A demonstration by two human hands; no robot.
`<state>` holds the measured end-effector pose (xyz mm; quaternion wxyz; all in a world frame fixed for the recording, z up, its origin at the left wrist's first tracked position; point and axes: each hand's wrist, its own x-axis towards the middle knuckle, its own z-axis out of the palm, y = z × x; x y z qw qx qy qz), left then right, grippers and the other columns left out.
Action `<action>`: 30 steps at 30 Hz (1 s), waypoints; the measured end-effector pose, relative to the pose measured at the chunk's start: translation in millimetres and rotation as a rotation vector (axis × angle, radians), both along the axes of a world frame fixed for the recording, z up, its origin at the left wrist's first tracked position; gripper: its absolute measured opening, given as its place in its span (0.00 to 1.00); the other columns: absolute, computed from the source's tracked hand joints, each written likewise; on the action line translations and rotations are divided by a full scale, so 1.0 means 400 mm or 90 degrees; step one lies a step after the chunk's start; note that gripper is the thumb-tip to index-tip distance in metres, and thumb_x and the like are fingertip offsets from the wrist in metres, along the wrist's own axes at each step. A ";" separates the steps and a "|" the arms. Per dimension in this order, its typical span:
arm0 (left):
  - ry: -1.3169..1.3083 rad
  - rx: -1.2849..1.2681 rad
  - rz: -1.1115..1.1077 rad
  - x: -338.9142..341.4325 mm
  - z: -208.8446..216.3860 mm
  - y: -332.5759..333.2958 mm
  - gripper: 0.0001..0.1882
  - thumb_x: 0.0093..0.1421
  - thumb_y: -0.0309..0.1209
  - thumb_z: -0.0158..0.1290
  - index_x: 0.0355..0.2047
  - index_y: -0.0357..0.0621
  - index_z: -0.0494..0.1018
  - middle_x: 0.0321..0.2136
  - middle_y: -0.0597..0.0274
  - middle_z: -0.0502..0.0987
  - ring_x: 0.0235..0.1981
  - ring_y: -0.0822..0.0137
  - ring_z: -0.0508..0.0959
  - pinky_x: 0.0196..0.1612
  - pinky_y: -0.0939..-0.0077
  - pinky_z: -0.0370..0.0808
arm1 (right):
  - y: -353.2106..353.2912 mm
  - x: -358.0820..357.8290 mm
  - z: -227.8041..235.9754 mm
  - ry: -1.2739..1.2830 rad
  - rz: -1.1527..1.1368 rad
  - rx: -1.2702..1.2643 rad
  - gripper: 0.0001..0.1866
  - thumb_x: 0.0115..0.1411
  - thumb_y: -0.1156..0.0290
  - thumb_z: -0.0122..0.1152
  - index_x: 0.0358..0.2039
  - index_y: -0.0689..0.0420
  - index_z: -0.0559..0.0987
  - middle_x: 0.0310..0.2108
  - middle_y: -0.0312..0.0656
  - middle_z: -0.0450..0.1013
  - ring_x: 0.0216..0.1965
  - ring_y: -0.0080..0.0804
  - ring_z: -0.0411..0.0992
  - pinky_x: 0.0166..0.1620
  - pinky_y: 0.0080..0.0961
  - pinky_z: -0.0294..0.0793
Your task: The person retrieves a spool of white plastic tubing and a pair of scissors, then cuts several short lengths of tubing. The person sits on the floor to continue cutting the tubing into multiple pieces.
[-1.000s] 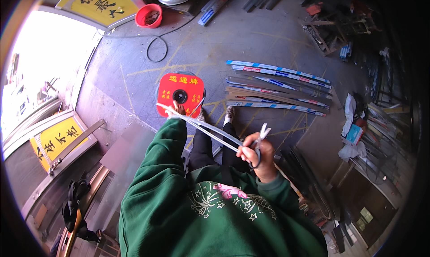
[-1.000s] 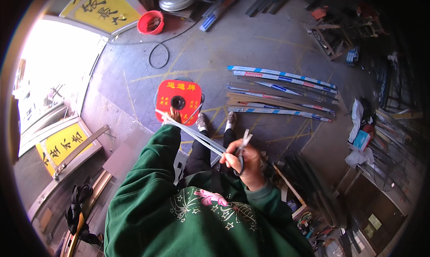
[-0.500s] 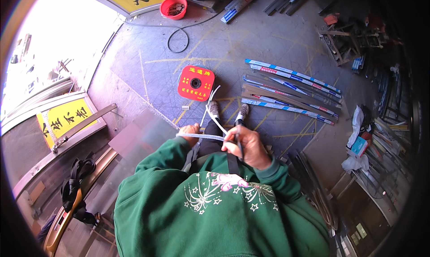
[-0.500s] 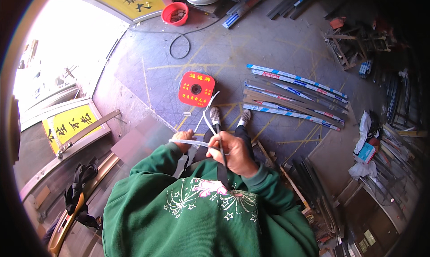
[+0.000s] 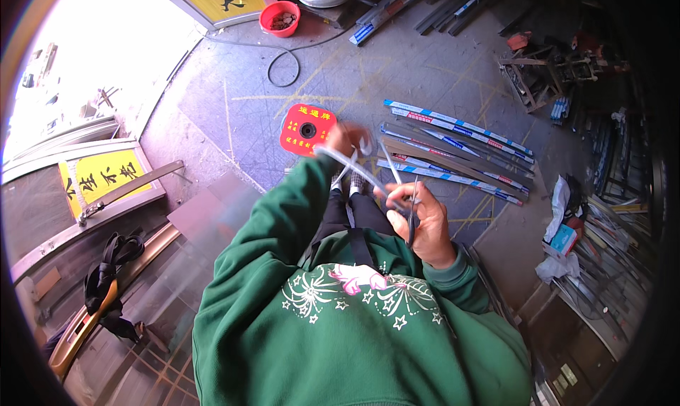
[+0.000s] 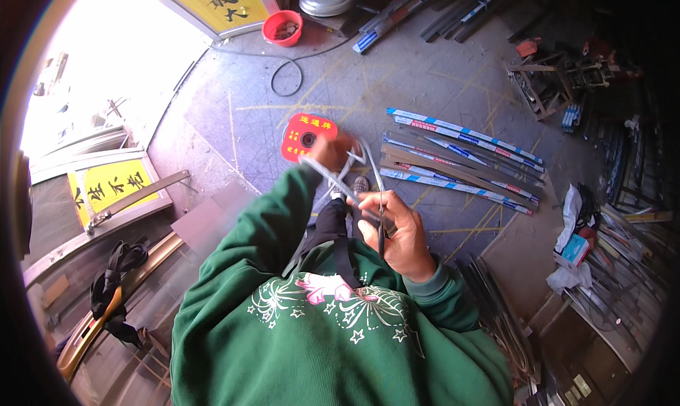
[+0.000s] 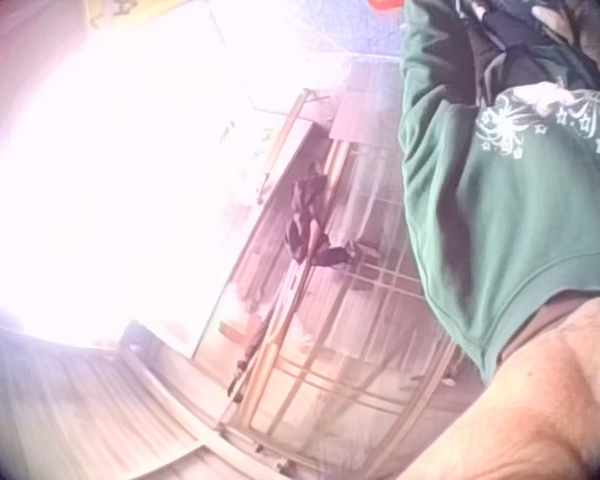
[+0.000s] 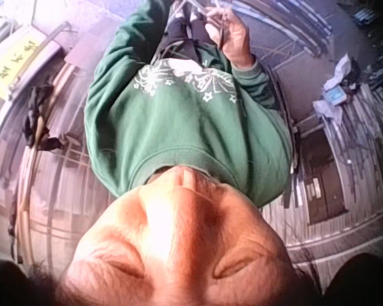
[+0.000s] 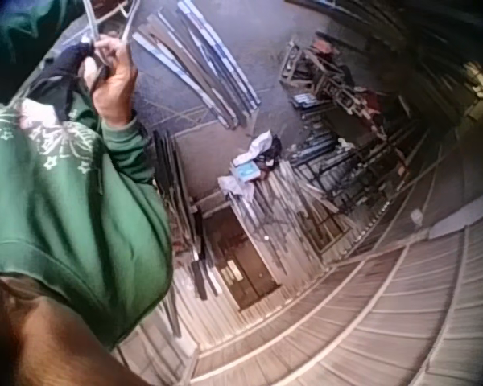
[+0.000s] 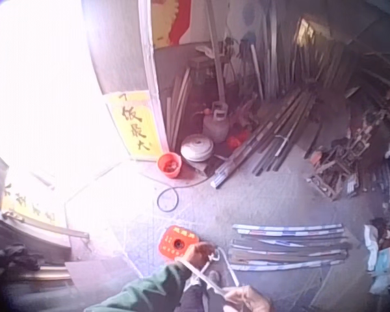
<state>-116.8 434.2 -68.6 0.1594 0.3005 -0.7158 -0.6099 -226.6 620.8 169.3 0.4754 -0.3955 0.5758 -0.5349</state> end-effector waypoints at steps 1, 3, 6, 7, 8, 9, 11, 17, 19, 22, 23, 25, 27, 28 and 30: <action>0.027 0.012 0.130 -0.004 0.033 -0.117 0.14 0.55 0.18 0.50 0.38 0.45 0.81 0.27 0.63 0.80 0.26 0.72 0.75 0.30 0.72 0.73 | 0.005 -0.031 0.002 0.098 0.048 0.005 0.15 0.58 0.83 0.59 0.46 0.62 0.70 0.52 0.51 0.73 0.56 0.35 0.72 0.58 0.33 0.69; 0.205 0.110 0.315 0.021 0.131 -0.316 0.15 0.61 0.19 0.46 0.41 0.40 0.81 0.29 0.67 0.81 0.19 0.79 0.65 0.22 0.82 0.62 | 0.030 -0.053 -0.001 0.080 -0.028 -0.006 0.16 0.58 0.83 0.59 0.47 0.60 0.71 0.53 0.52 0.73 0.57 0.38 0.71 0.59 0.34 0.68; 0.230 0.031 0.361 0.146 0.299 -0.404 0.15 0.63 0.22 0.45 0.45 0.36 0.79 0.34 0.66 0.81 0.17 0.85 0.60 0.20 0.89 0.54 | 0.065 -0.097 -0.013 0.019 -0.106 0.000 0.15 0.60 0.80 0.60 0.48 0.61 0.71 0.52 0.52 0.74 0.53 0.36 0.74 0.55 0.29 0.72; 0.220 0.018 0.331 0.174 0.352 -0.409 0.15 0.63 0.23 0.45 0.45 0.36 0.79 0.35 0.66 0.81 0.17 0.85 0.59 0.20 0.89 0.54 | 0.075 -0.111 -0.019 -0.020 -0.122 0.014 0.15 0.61 0.79 0.60 0.48 0.61 0.71 0.50 0.51 0.75 0.51 0.35 0.75 0.53 0.28 0.73; 0.220 0.009 0.292 0.191 0.394 -0.399 0.15 0.63 0.23 0.45 0.46 0.36 0.78 0.35 0.65 0.81 0.17 0.85 0.59 0.20 0.89 0.53 | 0.092 -0.117 -0.023 -0.059 -0.143 0.024 0.15 0.62 0.78 0.60 0.48 0.62 0.71 0.48 0.51 0.76 0.49 0.34 0.76 0.51 0.28 0.74; 0.189 -0.011 0.259 0.201 0.432 -0.386 0.16 0.63 0.23 0.45 0.46 0.35 0.78 0.35 0.65 0.80 0.17 0.85 0.59 0.20 0.88 0.53 | 0.105 -0.126 -0.029 -0.055 -0.150 0.050 0.14 0.63 0.75 0.60 0.48 0.62 0.72 0.46 0.50 0.77 0.45 0.32 0.77 0.48 0.26 0.75; 0.125 -0.035 0.221 0.204 0.495 -0.351 0.16 0.63 0.26 0.47 0.47 0.35 0.78 0.31 0.67 0.78 0.17 0.85 0.57 0.20 0.87 0.52 | 0.117 -0.140 -0.044 -0.075 -0.142 0.057 0.14 0.63 0.73 0.60 0.47 0.62 0.72 0.44 0.49 0.78 0.43 0.30 0.77 0.45 0.26 0.76; 0.094 -0.031 0.222 0.170 0.595 -0.160 0.17 0.63 0.21 0.43 0.48 0.37 0.78 0.27 0.68 0.76 0.18 0.85 0.58 0.21 0.90 0.51 | 0.147 -0.189 -0.061 -0.104 -0.173 0.044 0.12 0.63 0.75 0.60 0.46 0.62 0.73 0.40 0.45 0.79 0.39 0.25 0.77 0.42 0.22 0.77; 0.134 -0.007 0.235 0.172 0.642 -0.113 0.14 0.68 0.28 0.47 0.49 0.37 0.78 0.26 0.68 0.74 0.18 0.86 0.55 0.22 0.90 0.49 | 0.159 -0.215 -0.064 -0.133 -0.209 0.042 0.11 0.64 0.76 0.60 0.46 0.61 0.74 0.39 0.43 0.79 0.38 0.24 0.77 0.41 0.20 0.76; 0.131 0.017 0.221 0.168 0.717 -0.060 0.13 0.69 0.28 0.45 0.47 0.36 0.77 0.23 0.70 0.69 0.17 0.84 0.54 0.22 0.87 0.48 | 0.170 -0.260 -0.071 -0.093 -0.233 0.048 0.10 0.63 0.75 0.60 0.45 0.60 0.75 0.39 0.43 0.80 0.37 0.24 0.76 0.40 0.19 0.76; 0.074 0.014 0.157 0.164 0.740 -0.044 0.14 0.68 0.27 0.44 0.46 0.35 0.77 0.23 0.70 0.69 0.17 0.84 0.55 0.22 0.86 0.50 | 0.172 -0.269 -0.073 -0.102 -0.254 0.045 0.11 0.63 0.74 0.60 0.45 0.60 0.75 0.39 0.43 0.80 0.37 0.24 0.76 0.39 0.19 0.75; -0.020 0.010 0.117 0.168 0.787 -0.002 0.14 0.68 0.27 0.43 0.44 0.33 0.76 0.21 0.69 0.68 0.18 0.83 0.56 0.23 0.84 0.51 | 0.178 -0.285 -0.074 -0.101 -0.254 0.032 0.11 0.63 0.73 0.61 0.45 0.60 0.75 0.38 0.43 0.80 0.37 0.24 0.76 0.39 0.20 0.75; 0.071 -0.024 0.164 0.200 0.854 0.026 0.12 0.68 0.24 0.43 0.42 0.32 0.76 0.19 0.71 0.65 0.19 0.81 0.57 0.24 0.83 0.50 | 0.178 -0.294 -0.076 -0.096 -0.254 0.026 0.12 0.63 0.71 0.61 0.45 0.61 0.74 0.38 0.44 0.80 0.37 0.25 0.77 0.39 0.20 0.75; 0.081 -0.081 0.187 0.218 0.889 0.037 0.12 0.67 0.23 0.43 0.41 0.32 0.77 0.18 0.71 0.64 0.19 0.81 0.58 0.24 0.83 0.50 | 0.179 -0.295 -0.078 -0.098 -0.259 0.023 0.12 0.63 0.71 0.61 0.45 0.61 0.74 0.38 0.44 0.80 0.37 0.25 0.77 0.39 0.21 0.75; 0.072 -0.119 0.256 0.232 0.917 0.064 0.11 0.68 0.23 0.44 0.39 0.32 0.76 0.16 0.71 0.62 0.19 0.81 0.57 0.24 0.82 0.50 | 0.175 -0.297 -0.083 -0.100 -0.259 0.016 0.12 0.63 0.71 0.61 0.45 0.61 0.74 0.38 0.45 0.80 0.37 0.25 0.77 0.39 0.21 0.75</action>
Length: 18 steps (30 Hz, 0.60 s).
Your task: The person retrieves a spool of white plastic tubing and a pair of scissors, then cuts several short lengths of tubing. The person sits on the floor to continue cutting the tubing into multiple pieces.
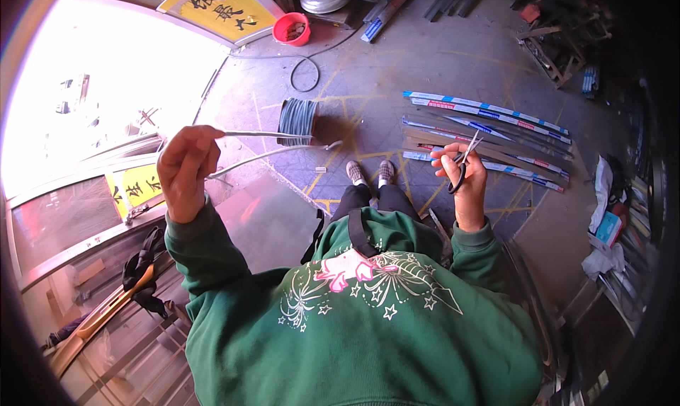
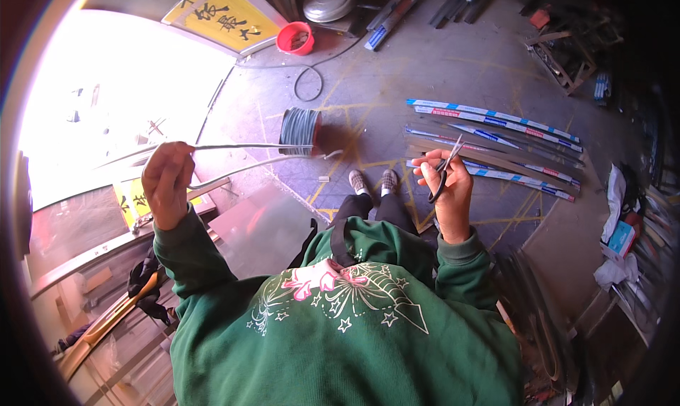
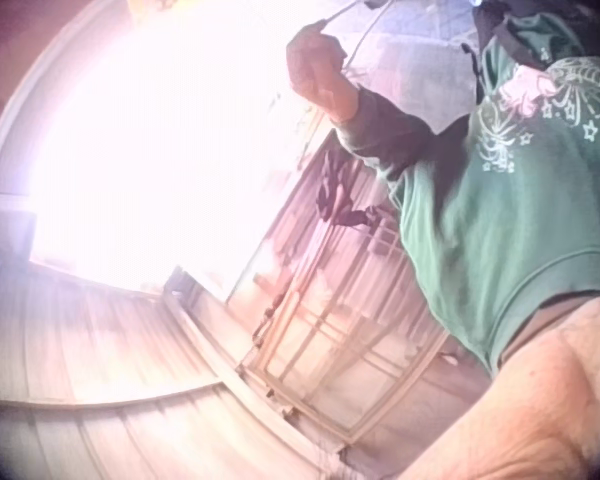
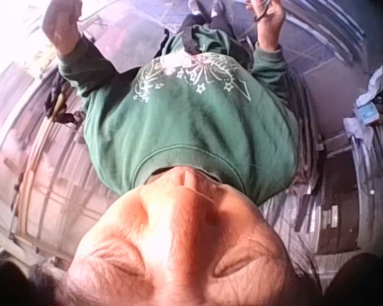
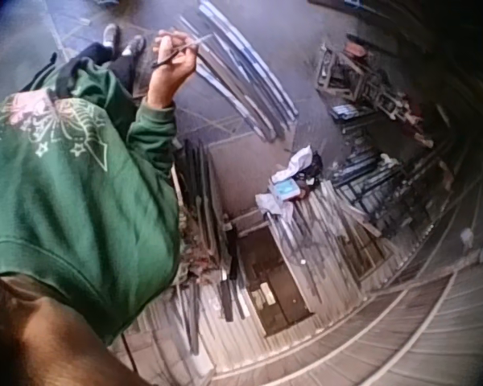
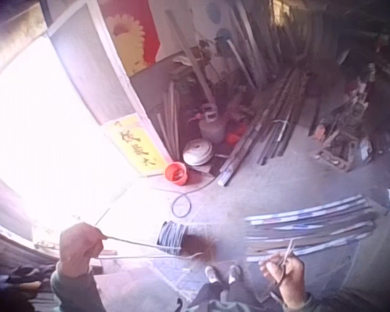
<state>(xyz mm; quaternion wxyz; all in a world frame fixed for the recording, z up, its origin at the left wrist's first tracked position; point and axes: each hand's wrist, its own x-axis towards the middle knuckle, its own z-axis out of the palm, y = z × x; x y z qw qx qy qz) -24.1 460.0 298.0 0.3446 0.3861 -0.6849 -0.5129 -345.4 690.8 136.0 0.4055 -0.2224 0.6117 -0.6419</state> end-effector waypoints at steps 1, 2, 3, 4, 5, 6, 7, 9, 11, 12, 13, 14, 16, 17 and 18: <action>-0.006 0.015 -0.020 0.005 0.012 0.013 0.11 0.68 0.25 0.45 0.38 0.31 0.76 0.16 0.71 0.62 0.18 0.80 0.57 0.23 0.81 0.49 | -0.003 0.000 -0.003 0.000 0.003 -0.006 0.13 0.63 0.71 0.61 0.46 0.62 0.74 0.38 0.45 0.80 0.37 0.25 0.77 0.39 0.21 0.75; -0.017 0.048 0.010 0.011 0.025 0.032 0.11 0.66 0.22 0.44 0.37 0.29 0.76 0.16 0.69 0.64 0.17 0.79 0.59 0.22 0.81 0.50 | -0.007 0.001 -0.006 -0.005 0.005 -0.009 0.13 0.63 0.71 0.61 0.46 0.62 0.74 0.38 0.46 0.80 0.37 0.25 0.77 0.39 0.21 0.75; 0.006 0.028 -0.041 0.015 0.035 0.049 0.11 0.63 0.21 0.43 0.36 0.28 0.75 0.16 0.67 0.64 0.16 0.79 0.60 0.22 0.81 0.52 | -0.010 0.003 -0.009 -0.010 0.006 -0.011 0.13 0.63 0.71 0.61 0.46 0.61 0.74 0.38 0.46 0.80 0.37 0.25 0.77 0.38 0.21 0.75; 0.022 0.024 -0.061 0.017 0.044 0.070 0.11 0.60 0.19 0.42 0.35 0.27 0.75 0.16 0.66 0.65 0.16 0.78 0.61 0.22 0.80 0.53 | -0.012 0.005 -0.012 -0.013 0.007 -0.012 0.13 0.63 0.71 0.61 0.46 0.61 0.74 0.38 0.46 0.80 0.37 0.25 0.77 0.38 0.21 0.75; 0.054 0.037 -0.066 0.021 0.055 0.091 0.13 0.54 0.18 0.40 0.33 0.25 0.75 0.15 0.61 0.68 0.16 0.77 0.62 0.21 0.79 0.55 | -0.015 0.009 -0.013 -0.018 0.012 -0.009 0.12 0.63 0.71 0.61 0.45 0.61 0.74 0.37 0.45 0.80 0.36 0.24 0.76 0.37 0.20 0.75; 0.097 0.038 -0.097 0.022 0.065 0.111 0.12 0.55 0.18 0.41 0.31 0.26 0.75 0.16 0.58 0.72 0.14 0.76 0.65 0.19 0.80 0.59 | -0.018 0.014 -0.015 -0.023 0.017 -0.005 0.12 0.63 0.71 0.61 0.45 0.60 0.74 0.36 0.44 0.80 0.35 0.23 0.76 0.36 0.18 0.74; 0.075 0.004 -0.185 0.022 0.073 0.114 0.12 0.57 0.19 0.42 0.31 0.25 0.75 0.17 0.57 0.74 0.13 0.74 0.67 0.17 0.79 0.61 | -0.023 0.019 -0.016 -0.026 0.025 -0.002 0.12 0.63 0.71 0.61 0.45 0.60 0.74 0.36 0.43 0.80 0.34 0.22 0.76 0.35 0.17 0.74; 0.149 -0.045 -0.398 0.022 0.083 0.120 0.13 0.61 0.22 0.43 0.32 0.24 0.76 0.17 0.56 0.75 0.11 0.71 0.70 0.13 0.77 0.65 | -0.032 0.036 -0.018 -0.053 0.071 0.016 0.11 0.63 0.73 0.62 0.44 0.59 0.74 0.33 0.40 0.79 0.32 0.20 0.75 0.33 0.15 0.72; 0.190 -0.034 -0.578 0.023 0.086 0.119 0.16 0.67 0.25 0.43 0.35 0.21 0.76 0.17 0.56 0.75 0.10 0.69 0.71 0.12 0.73 0.66 | -0.042 0.067 -0.017 -0.060 0.107 0.041 0.09 0.62 0.75 0.61 0.42 0.58 0.75 0.28 0.34 0.76 0.28 0.16 0.73 0.29 0.11 0.69; 0.209 -0.023 -0.646 0.028 0.085 0.121 0.15 0.67 0.24 0.42 0.36 0.21 0.76 0.19 0.53 0.76 0.11 0.68 0.71 0.13 0.73 0.66 | -0.042 0.085 -0.013 -0.075 0.140 0.052 0.08 0.61 0.77 0.60 0.41 0.59 0.75 0.27 0.34 0.75 0.29 0.17 0.74 0.31 0.13 0.71; 0.215 -0.002 -0.677 0.033 0.078 0.124 0.14 0.66 0.23 0.43 0.36 0.20 0.76 0.20 0.51 0.76 0.12 0.67 0.72 0.14 0.72 0.66 | -0.047 0.104 -0.011 -0.095 0.175 0.032 0.08 0.60 0.78 0.60 0.41 0.60 0.75 0.27 0.34 0.75 0.29 0.17 0.74 0.32 0.14 0.72; 0.244 0.037 -0.710 0.040 0.068 0.131 0.13 0.66 0.22 0.44 0.37 0.20 0.75 0.21 0.50 0.76 0.13 0.66 0.73 0.15 0.72 0.66 | -0.054 0.125 -0.010 -0.110 0.212 0.016 0.08 0.60 0.79 0.60 0.40 0.60 0.75 0.27 0.34 0.74 0.29 0.18 0.74 0.34 0.15 0.73; 0.198 0.161 -0.652 0.068 0.044 0.144 0.11 0.64 0.22 0.47 0.38 0.24 0.76 0.23 0.52 0.78 0.15 0.61 0.75 0.19 0.69 0.67 | -0.072 0.174 -0.011 -0.152 0.241 0.031 0.08 0.58 0.80 0.61 0.39 0.61 0.75 0.29 0.34 0.74 0.32 0.20 0.75 0.37 0.16 0.74; 0.100 0.157 -0.583 0.095 0.039 0.152 0.10 0.64 0.23 0.48 0.37 0.26 0.77 0.23 0.53 0.79 0.16 0.60 0.75 0.20 0.69 0.68 | -0.082 0.202 -0.011 -0.151 0.244 0.037 0.09 0.58 0.79 0.61 0.40 0.61 0.75 0.28 0.35 0.74 0.30 0.19 0.74 0.35 0.15 0.73; -0.001 0.158 -0.510 0.124 0.034 0.161 0.10 0.63 0.23 0.49 0.37 0.27 0.77 0.24 0.55 0.79 0.17 0.59 0.76 0.21 0.69 0.68 | -0.093 0.228 -0.013 -0.145 0.247 0.045 0.09 0.59 0.77 0.61 0.40 0.60 0.75 0.28 0.35 0.75 0.29 0.18 0.73 0.32 0.14 0.71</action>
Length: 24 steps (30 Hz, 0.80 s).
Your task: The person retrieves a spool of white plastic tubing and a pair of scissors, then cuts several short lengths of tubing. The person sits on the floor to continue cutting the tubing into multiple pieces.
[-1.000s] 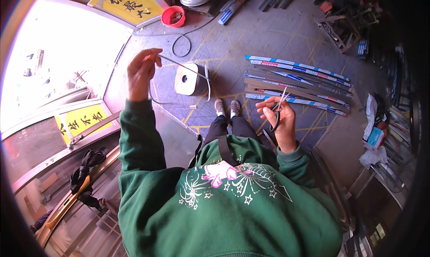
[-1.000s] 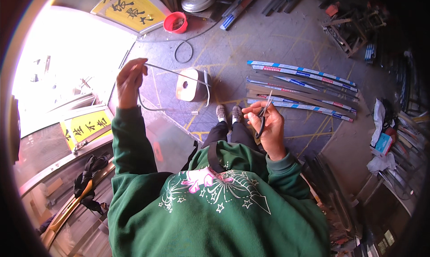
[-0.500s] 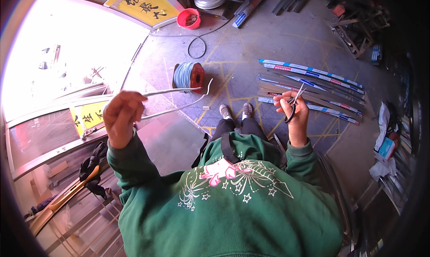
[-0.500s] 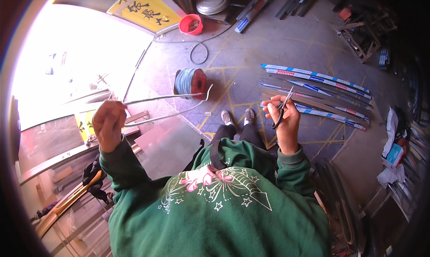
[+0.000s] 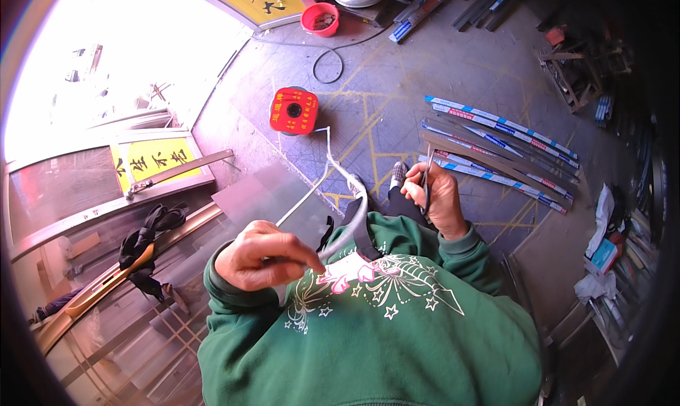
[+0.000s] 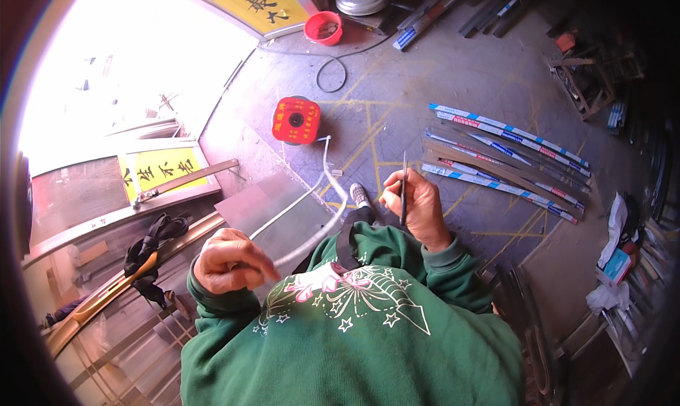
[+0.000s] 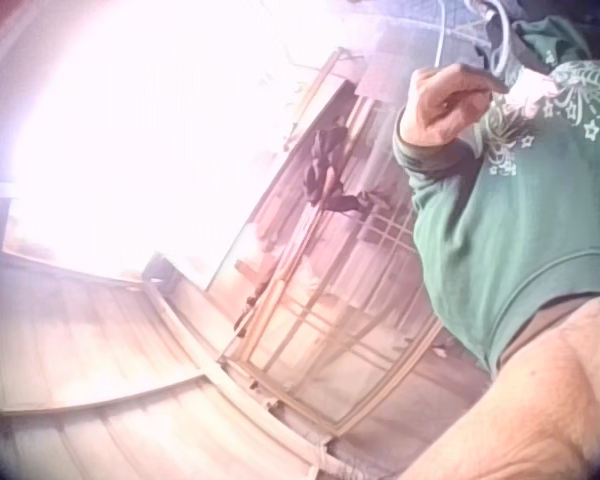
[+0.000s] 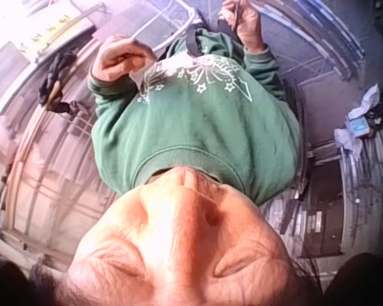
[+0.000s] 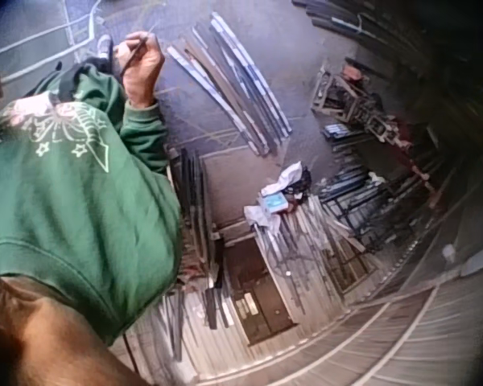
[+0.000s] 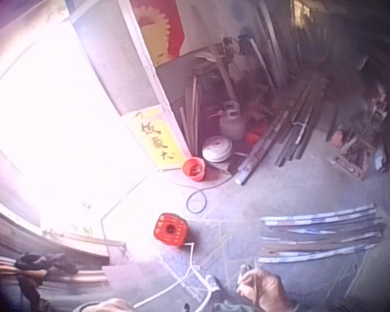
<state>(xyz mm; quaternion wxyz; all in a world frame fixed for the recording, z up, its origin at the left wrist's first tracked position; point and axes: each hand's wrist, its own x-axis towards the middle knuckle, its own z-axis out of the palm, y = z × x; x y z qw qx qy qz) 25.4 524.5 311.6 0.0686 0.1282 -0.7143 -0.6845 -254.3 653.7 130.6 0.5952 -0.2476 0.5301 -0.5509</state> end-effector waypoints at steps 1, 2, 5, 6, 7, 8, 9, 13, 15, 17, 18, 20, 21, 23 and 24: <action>-0.028 -0.022 0.054 0.032 -0.007 0.008 0.10 0.63 0.26 0.53 0.35 0.27 0.78 0.21 0.57 0.79 0.15 0.64 0.76 0.19 0.74 0.69 | -0.010 0.023 -0.002 0.017 0.001 -0.006 0.09 0.59 0.76 0.62 0.40 0.60 0.75 0.28 0.36 0.76 0.29 0.18 0.73 0.31 0.14 0.71; 0.008 -0.002 0.119 0.066 -0.011 0.021 0.12 0.62 0.29 0.54 0.32 0.27 0.78 0.18 0.58 0.78 0.13 0.66 0.75 0.18 0.76 0.69 | -0.017 0.040 -0.002 0.017 0.008 -0.008 0.09 0.59 0.76 0.62 0.40 0.60 0.75 0.28 0.36 0.76 0.29 0.18 0.73 0.31 0.14 0.70; 0.110 0.023 0.298 0.164 -0.018 0.058 0.17 0.62 0.35 0.59 0.26 0.28 0.76 0.11 0.63 0.74 0.08 0.74 0.72 0.15 0.82 0.69 | -0.043 0.082 -0.002 0.032 0.029 -0.007 0.08 0.60 0.75 0.61 0.40 0.59 0.75 0.29 0.36 0.77 0.29 0.18 0.73 0.30 0.13 0.69; 0.132 0.040 0.351 0.192 -0.017 0.070 0.17 0.62 0.34 0.58 0.26 0.28 0.76 0.11 0.63 0.73 0.08 0.74 0.72 0.15 0.82 0.69 | -0.052 0.094 0.000 0.033 0.040 -0.007 0.07 0.61 0.75 0.60 0.40 0.60 0.75 0.29 0.36 0.77 0.29 0.18 0.73 0.30 0.12 0.70; 0.143 0.045 0.369 0.218 -0.013 0.081 0.16 0.62 0.33 0.58 0.26 0.28 0.76 0.11 0.63 0.73 0.08 0.74 0.72 0.15 0.81 0.69 | -0.062 0.104 0.004 0.035 0.050 -0.009 0.07 0.61 0.75 0.60 0.40 0.60 0.75 0.29 0.36 0.77 0.29 0.18 0.73 0.30 0.12 0.70; 0.155 0.049 0.386 0.240 -0.010 0.089 0.16 0.62 0.32 0.58 0.26 0.27 0.76 0.12 0.63 0.74 0.08 0.74 0.72 0.15 0.81 0.70 | -0.074 0.116 0.009 0.037 0.060 -0.012 0.07 0.61 0.75 0.60 0.40 0.60 0.75 0.29 0.36 0.77 0.29 0.18 0.73 0.30 0.12 0.70; 0.133 0.036 0.368 0.257 -0.006 0.093 0.15 0.63 0.31 0.57 0.27 0.27 0.76 0.14 0.61 0.75 0.09 0.74 0.73 0.16 0.81 0.70 | -0.084 0.136 0.015 0.036 0.066 -0.030 0.06 0.62 0.76 0.59 0.40 0.60 0.75 0.28 0.36 0.77 0.29 0.18 0.74 0.30 0.12 0.70; 0.019 0.056 0.315 0.272 -0.027 0.109 0.10 0.66 0.25 0.51 0.40 0.28 0.74 0.22 0.59 0.78 0.18 0.75 0.74 0.23 0.81 0.70 | -0.102 0.225 0.055 -0.011 0.222 0.002 0.09 0.62 0.79 0.56 0.43 0.62 0.75 0.27 0.37 0.76 0.28 0.19 0.75 0.30 0.13 0.71; -0.054 0.160 0.336 0.251 -0.067 0.126 0.13 0.68 0.21 0.46 0.51 0.31 0.69 0.27 0.60 0.77 0.25 0.77 0.73 0.28 0.82 0.68 | -0.105 0.267 0.074 -0.110 0.333 0.017 0.18 0.64 0.75 0.58 0.54 0.63 0.73 0.30 0.38 0.78 0.30 0.20 0.76 0.32 0.14 0.73; -0.107 0.313 0.356 0.226 -0.125 0.137 0.18 0.70 0.20 0.42 0.60 0.35 0.59 0.34 0.61 0.76 0.31 0.79 0.72 0.31 0.86 0.65 | -0.108 0.304 0.084 -0.182 0.403 0.018 0.25 0.65 0.71 0.62 0.60 0.63 0.69 0.36 0.39 0.80 0.34 0.19 0.76 0.33 0.13 0.73; -0.084 0.359 0.404 0.208 -0.158 0.145 0.17 0.70 0.22 0.44 0.58 0.37 0.59 0.37 0.58 0.77 0.31 0.77 0.74 0.31 0.86 0.67 | -0.107 0.327 0.086 -0.230 0.394 0.002 0.27 0.65 0.69 0.64 0.62 0.63 0.68 0.39 0.38 0.80 0.35 0.16 0.76 0.34 0.11 0.73; 0.070 0.408 0.477 0.183 -0.218 0.151 0.18 0.70 0.22 0.46 0.58 0.38 0.57 0.42 0.54 0.78 0.32 0.73 0.77 0.34 0.83 0.72 | -0.114 0.354 0.086 -0.225 0.375 -0.043 0.27 0.66 0.68 0.62 0.63 0.62 0.67 0.44 0.39 0.80 0.40 0.17 0.76 0.32 0.11 0.73; 0.143 0.468 0.517 0.175 -0.243 0.150 0.19 0.69 0.23 0.46 0.58 0.39 0.56 0.49 0.48 0.76 0.40 0.64 0.80 0.40 0.74 0.77 | -0.115 0.362 0.085 -0.201 0.362 -0.046 0.27 0.66 0.68 0.61 0.63 0.62 0.66 0.45 0.39 0.80 0.41 0.17 0.76 0.32 0.11 0.73; 0.219 0.506 0.625 0.164 -0.272 0.154 0.19 0.68 0.22 0.47 0.58 0.38 0.58 0.52 0.45 0.74 0.43 0.62 0.79 0.46 0.70 0.77 | -0.119 0.368 0.085 -0.146 0.392 -0.019 0.26 0.67 0.69 0.60 0.62 0.61 0.66 0.49 0.40 0.78 0.44 0.18 0.76 0.31 0.12 0.72; 0.249 0.527 0.669 0.160 -0.282 0.153 0.19 0.68 0.22 0.47 0.58 0.38 0.59 0.53 0.44 0.73 0.45 0.61 0.79 0.49 0.67 0.77 | -0.114 0.373 0.087 -0.187 0.390 -0.018 0.24 0.66 0.72 0.60 0.60 0.60 0.67 0.49 0.40 0.78 0.45 0.18 0.75 0.33 0.11 0.71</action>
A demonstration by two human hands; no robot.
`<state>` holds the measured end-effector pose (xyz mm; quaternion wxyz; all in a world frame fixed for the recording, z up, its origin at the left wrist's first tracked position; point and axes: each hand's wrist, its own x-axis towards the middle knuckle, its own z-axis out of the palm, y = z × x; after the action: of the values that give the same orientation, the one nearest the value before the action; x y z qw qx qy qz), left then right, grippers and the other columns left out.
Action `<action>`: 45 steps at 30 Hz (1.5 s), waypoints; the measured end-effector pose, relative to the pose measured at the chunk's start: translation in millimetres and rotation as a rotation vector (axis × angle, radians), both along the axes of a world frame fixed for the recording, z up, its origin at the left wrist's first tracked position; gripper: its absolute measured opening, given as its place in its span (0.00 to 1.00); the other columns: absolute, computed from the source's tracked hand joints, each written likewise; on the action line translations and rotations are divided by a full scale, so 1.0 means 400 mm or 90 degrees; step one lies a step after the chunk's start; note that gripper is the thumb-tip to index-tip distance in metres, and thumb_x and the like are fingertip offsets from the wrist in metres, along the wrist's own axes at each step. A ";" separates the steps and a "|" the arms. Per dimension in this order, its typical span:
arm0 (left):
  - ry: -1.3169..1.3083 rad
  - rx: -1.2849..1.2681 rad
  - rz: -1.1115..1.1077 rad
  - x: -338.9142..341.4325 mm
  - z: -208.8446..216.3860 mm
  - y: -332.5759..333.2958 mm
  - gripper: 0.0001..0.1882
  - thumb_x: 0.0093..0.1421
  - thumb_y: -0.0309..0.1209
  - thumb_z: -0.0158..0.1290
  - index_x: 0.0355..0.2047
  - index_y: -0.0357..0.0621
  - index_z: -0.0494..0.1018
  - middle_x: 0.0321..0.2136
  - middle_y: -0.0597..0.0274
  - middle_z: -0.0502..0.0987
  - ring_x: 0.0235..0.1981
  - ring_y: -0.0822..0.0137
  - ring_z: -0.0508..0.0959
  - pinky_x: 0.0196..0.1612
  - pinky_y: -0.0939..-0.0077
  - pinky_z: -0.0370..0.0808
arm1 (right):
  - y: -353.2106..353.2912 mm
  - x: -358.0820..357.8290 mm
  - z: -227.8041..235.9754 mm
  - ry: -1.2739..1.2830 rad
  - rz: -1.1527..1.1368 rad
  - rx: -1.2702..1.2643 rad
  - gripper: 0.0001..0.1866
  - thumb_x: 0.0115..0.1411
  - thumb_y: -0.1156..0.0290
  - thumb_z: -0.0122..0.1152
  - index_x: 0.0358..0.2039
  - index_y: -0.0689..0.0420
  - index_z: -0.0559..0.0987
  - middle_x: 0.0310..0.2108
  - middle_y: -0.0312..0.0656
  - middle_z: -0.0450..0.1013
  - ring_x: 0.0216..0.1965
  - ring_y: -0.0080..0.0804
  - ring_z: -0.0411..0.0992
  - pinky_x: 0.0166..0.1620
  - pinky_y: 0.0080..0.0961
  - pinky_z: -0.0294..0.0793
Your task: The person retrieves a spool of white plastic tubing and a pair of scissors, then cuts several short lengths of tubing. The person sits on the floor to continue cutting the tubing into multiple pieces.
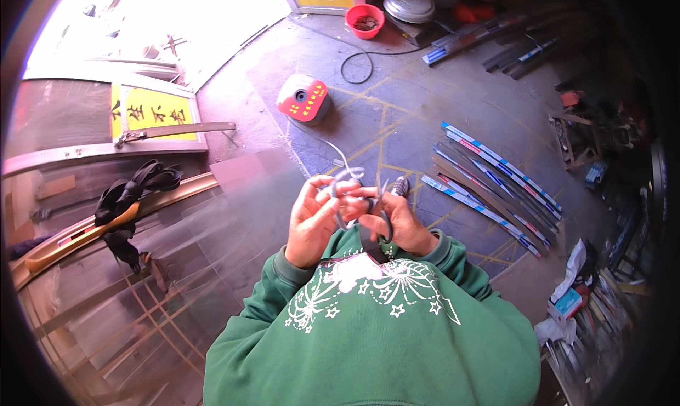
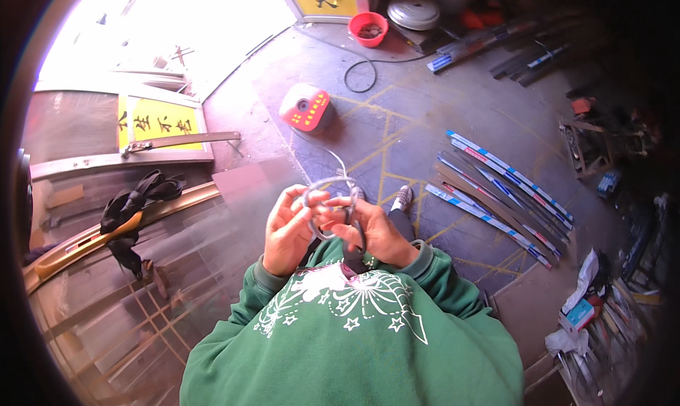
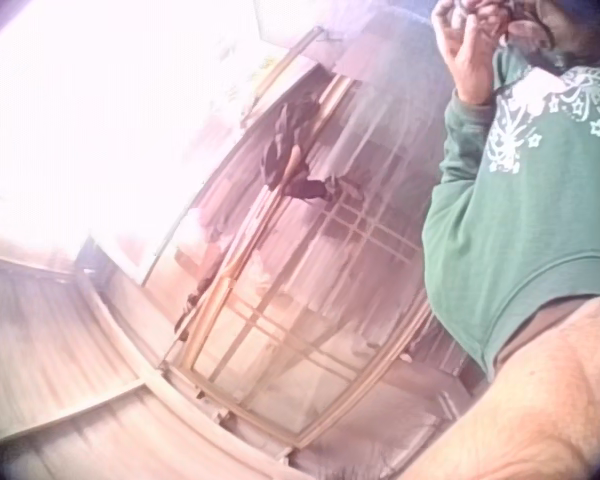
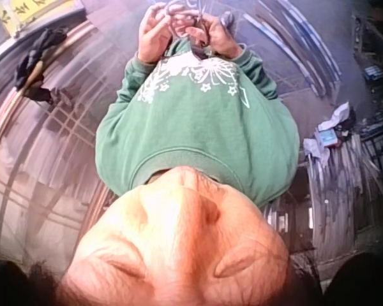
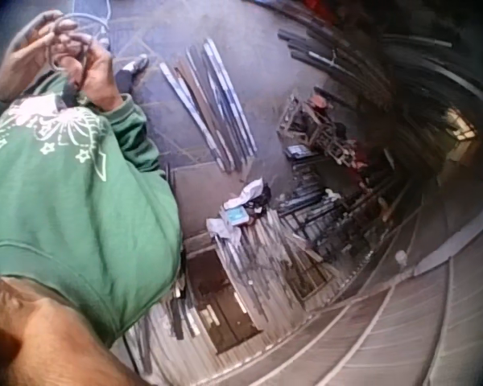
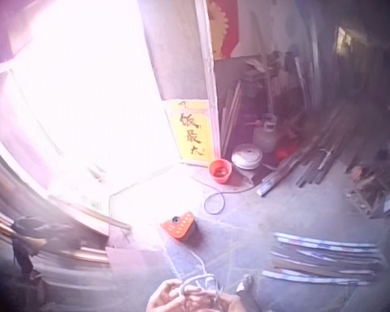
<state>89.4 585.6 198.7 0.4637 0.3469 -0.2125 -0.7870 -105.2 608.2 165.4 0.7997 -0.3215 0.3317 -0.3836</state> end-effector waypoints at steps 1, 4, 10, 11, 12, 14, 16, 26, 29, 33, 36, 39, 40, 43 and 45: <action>0.046 -0.004 0.011 0.005 -0.004 -0.006 0.20 0.66 0.20 0.47 0.58 0.38 0.60 0.56 0.43 0.71 0.51 0.58 0.77 0.55 0.64 0.74 | 0.005 0.009 0.000 -0.030 0.017 0.002 0.23 0.65 0.74 0.60 0.60 0.60 0.68 0.48 0.39 0.78 0.45 0.18 0.74 0.36 0.13 0.72; -0.015 -0.009 0.086 0.024 -0.013 -0.032 0.23 0.64 0.18 0.49 0.58 0.39 0.60 0.58 0.42 0.69 0.52 0.59 0.76 0.58 0.68 0.71 | 0.005 0.055 -0.009 -0.039 0.074 -0.082 0.22 0.63 0.77 0.60 0.57 0.61 0.70 0.49 0.43 0.77 0.45 0.23 0.74 0.49 0.22 0.72; 0.103 0.000 0.145 0.116 -0.086 -0.095 0.34 0.64 0.17 0.48 0.68 0.43 0.52 0.61 0.41 0.64 0.46 0.64 0.76 0.52 0.72 0.76 | -0.002 0.036 -0.009 -0.010 0.026 0.078 0.14 0.64 0.76 0.58 0.50 0.63 0.73 0.39 0.44 0.79 0.39 0.23 0.77 0.41 0.20 0.76; 0.111 0.035 0.157 0.148 -0.121 -0.103 0.33 0.64 0.17 0.48 0.68 0.42 0.53 0.61 0.42 0.65 0.46 0.65 0.76 0.52 0.73 0.77 | -0.004 0.036 -0.008 0.003 -0.025 0.066 0.10 0.65 0.76 0.57 0.46 0.62 0.75 0.36 0.43 0.79 0.33 0.22 0.76 0.34 0.17 0.75; 0.119 0.070 0.169 0.185 -0.167 -0.112 0.32 0.64 0.17 0.48 0.68 0.42 0.54 0.61 0.42 0.65 0.45 0.65 0.76 0.52 0.74 0.77 | -0.005 0.025 -0.006 0.014 -0.053 0.044 0.07 0.64 0.78 0.56 0.43 0.61 0.75 0.34 0.44 0.79 0.31 0.23 0.76 0.32 0.17 0.74; 0.183 0.099 0.164 0.287 -0.293 -0.133 0.29 0.64 0.16 0.47 0.66 0.38 0.57 0.59 0.43 0.66 0.46 0.66 0.76 0.52 0.75 0.79 | 0.003 -0.013 0.005 0.064 -0.091 0.008 0.06 0.63 0.79 0.55 0.40 0.61 0.75 0.30 0.43 0.78 0.29 0.23 0.76 0.30 0.18 0.74; 0.140 0.122 0.183 0.438 -0.446 -0.161 0.27 0.64 0.16 0.47 0.64 0.34 0.59 0.57 0.43 0.69 0.47 0.64 0.77 0.52 0.74 0.79 | 0.019 -0.045 0.018 0.087 -0.147 0.036 0.04 0.62 0.79 0.55 0.38 0.61 0.74 0.28 0.43 0.78 0.27 0.23 0.76 0.29 0.18 0.73; -0.296 -0.225 0.494 0.785 -0.384 -0.886 0.15 0.62 0.14 0.51 0.49 0.32 0.73 0.43 0.51 0.78 0.44 0.61 0.79 0.48 0.74 0.80 | 0.005 -0.029 0.033 0.101 -0.075 0.065 0.06 0.61 0.81 0.58 0.38 0.60 0.75 0.30 0.43 0.78 0.32 0.23 0.76 0.35 0.19 0.74; -0.412 -0.584 0.175 0.404 -0.185 -0.889 0.17 0.62 0.15 0.48 0.52 0.34 0.73 0.51 0.50 0.77 0.50 0.58 0.78 0.53 0.66 0.78 | -0.028 -0.073 0.028 0.127 -0.122 0.058 0.06 0.60 0.80 0.58 0.38 0.60 0.74 0.29 0.43 0.78 0.31 0.23 0.76 0.34 0.20 0.75; -0.154 -0.186 -0.367 0.017 -0.109 -0.637 0.15 0.65 0.28 0.45 0.47 0.38 0.77 0.44 0.58 0.79 0.36 0.72 0.79 0.32 0.77 0.75 | -0.052 -0.191 0.024 0.181 -0.315 0.023 0.06 0.60 0.78 0.58 0.39 0.59 0.74 0.27 0.40 0.75 0.29 0.23 0.74 0.33 0.19 0.74; -0.253 -0.251 -0.422 -0.045 -0.162 -0.509 0.29 0.53 0.12 0.49 0.57 0.38 0.72 0.45 0.61 0.79 0.37 0.75 0.79 0.33 0.81 0.77 | -0.049 -0.301 0.018 0.186 -0.524 -0.006 0.09 0.60 0.74 0.59 0.40 0.59 0.72 0.25 0.42 0.74 0.23 0.23 0.69 0.29 0.19 0.70; -0.136 0.087 -0.144 0.054 -0.242 -0.462 0.29 0.53 0.21 0.51 0.58 0.35 0.69 0.43 0.62 0.75 0.37 0.73 0.76 0.34 0.84 0.73 | -0.037 -0.426 0.007 0.161 -0.702 -0.037 0.11 0.61 0.72 0.58 0.44 0.58 0.70 0.24 0.38 0.70 0.23 0.23 0.64 0.27 0.19 0.65; -0.124 0.128 0.012 0.107 -0.271 -0.456 0.31 0.54 0.19 0.49 0.61 0.35 0.65 0.44 0.59 0.74 0.37 0.72 0.75 0.35 0.85 0.74 | -0.035 -0.469 0.001 0.128 -0.741 -0.051 0.11 0.62 0.73 0.58 0.45 0.57 0.70 0.25 0.37 0.68 0.25 0.22 0.64 0.27 0.18 0.64; 0.082 0.021 0.211 0.361 -0.322 -0.449 0.34 0.57 0.16 0.47 0.66 0.37 0.60 0.48 0.52 0.74 0.37 0.71 0.76 0.36 0.83 0.76 | -0.017 -0.574 0.004 0.000 -0.808 -0.069 0.10 0.66 0.73 0.55 0.48 0.54 0.71 0.33 0.35 0.66 0.35 0.22 0.64 0.30 0.16 0.65; 0.123 -0.012 0.260 0.548 -0.344 -0.469 0.31 0.60 0.17 0.45 0.66 0.37 0.59 0.51 0.50 0.74 0.37 0.70 0.76 0.36 0.81 0.77 | -0.014 -0.619 0.008 -0.017 -0.837 -0.094 0.09 0.66 0.74 0.54 0.46 0.54 0.73 0.33 0.35 0.66 0.36 0.24 0.64 0.32 0.17 0.66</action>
<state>308.7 398.2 61.1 0.6349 0.3014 -0.0995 -0.7044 -352.8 602.6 168.5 0.3790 -0.1009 0.4217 -0.8175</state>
